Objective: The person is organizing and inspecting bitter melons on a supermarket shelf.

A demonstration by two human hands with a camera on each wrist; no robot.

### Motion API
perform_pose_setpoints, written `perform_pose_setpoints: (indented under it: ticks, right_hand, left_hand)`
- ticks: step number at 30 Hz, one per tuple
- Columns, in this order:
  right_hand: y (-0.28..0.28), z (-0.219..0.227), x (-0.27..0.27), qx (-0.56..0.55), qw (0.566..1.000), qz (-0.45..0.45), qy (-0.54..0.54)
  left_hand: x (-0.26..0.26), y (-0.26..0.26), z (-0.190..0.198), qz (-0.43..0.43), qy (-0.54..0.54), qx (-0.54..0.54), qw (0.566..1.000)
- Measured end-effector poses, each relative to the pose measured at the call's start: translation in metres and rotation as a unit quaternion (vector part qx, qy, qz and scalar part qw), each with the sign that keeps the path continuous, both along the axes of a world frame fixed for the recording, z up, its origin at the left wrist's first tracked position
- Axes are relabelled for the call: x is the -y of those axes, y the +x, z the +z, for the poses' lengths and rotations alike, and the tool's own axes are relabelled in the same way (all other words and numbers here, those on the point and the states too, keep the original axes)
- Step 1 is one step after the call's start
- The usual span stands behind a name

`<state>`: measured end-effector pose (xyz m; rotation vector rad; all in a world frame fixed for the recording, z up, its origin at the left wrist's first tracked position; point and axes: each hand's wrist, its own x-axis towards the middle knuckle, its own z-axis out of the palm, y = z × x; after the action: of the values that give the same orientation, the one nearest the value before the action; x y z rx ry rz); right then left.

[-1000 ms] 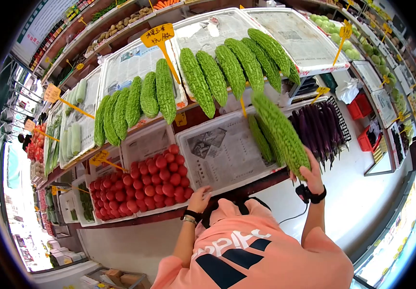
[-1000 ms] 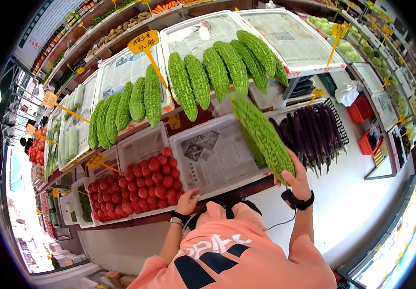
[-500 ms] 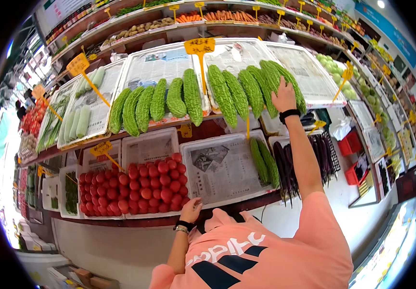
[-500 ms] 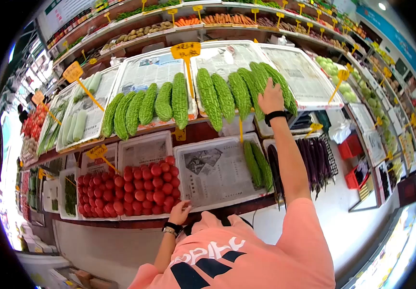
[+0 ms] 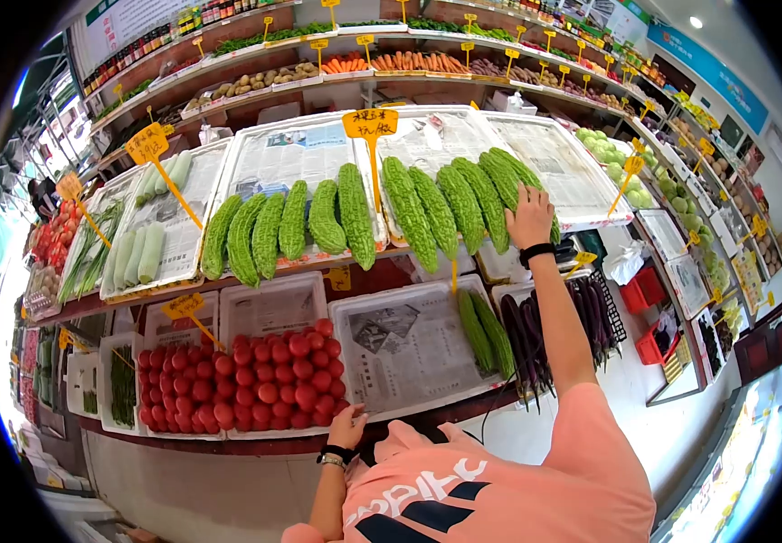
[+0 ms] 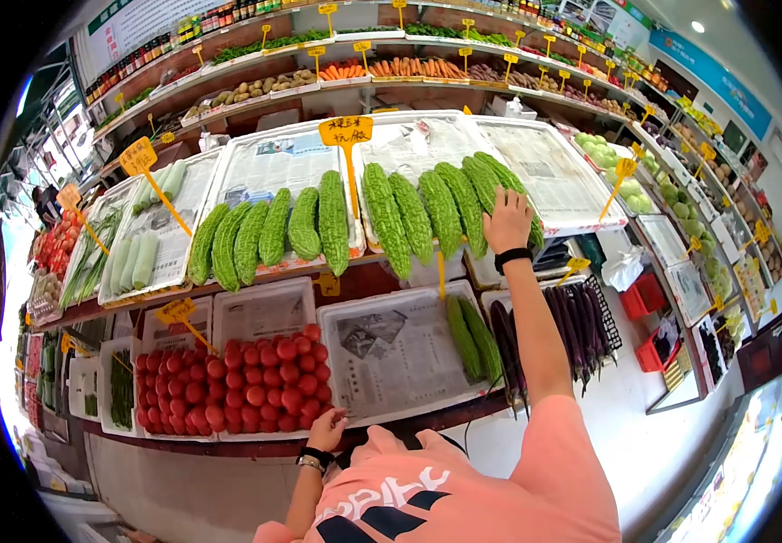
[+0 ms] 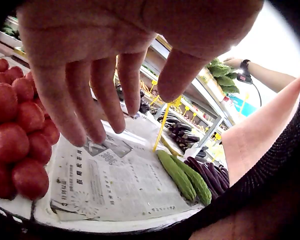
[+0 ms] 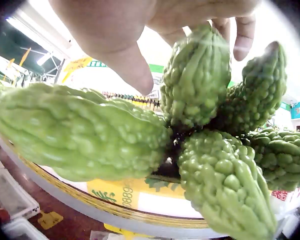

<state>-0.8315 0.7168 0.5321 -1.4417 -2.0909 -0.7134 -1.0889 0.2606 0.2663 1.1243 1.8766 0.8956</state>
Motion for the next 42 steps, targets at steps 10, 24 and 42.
perform_pose_setpoints:
  ticks: [10, 24, 42]
  right_hand:
    - [0.066, -0.104, 0.118, -0.239, 0.959, 0.126, -0.086]
    - [0.100, -0.371, 0.169, -0.042, 0.833, -0.122, -0.539]
    - [0.085, -0.470, 0.111, 0.040, 0.850, -0.198, -0.486]
  left_hand:
    - [-0.005, 0.002, -0.024, -0.023, -0.004, -0.005, 1.000]
    - [-0.003, 0.032, -0.004, -0.059, -0.040, -0.015, 0.997]
    - [0.074, 0.082, 0.036, 0.094, -0.145, -0.003, 0.985]
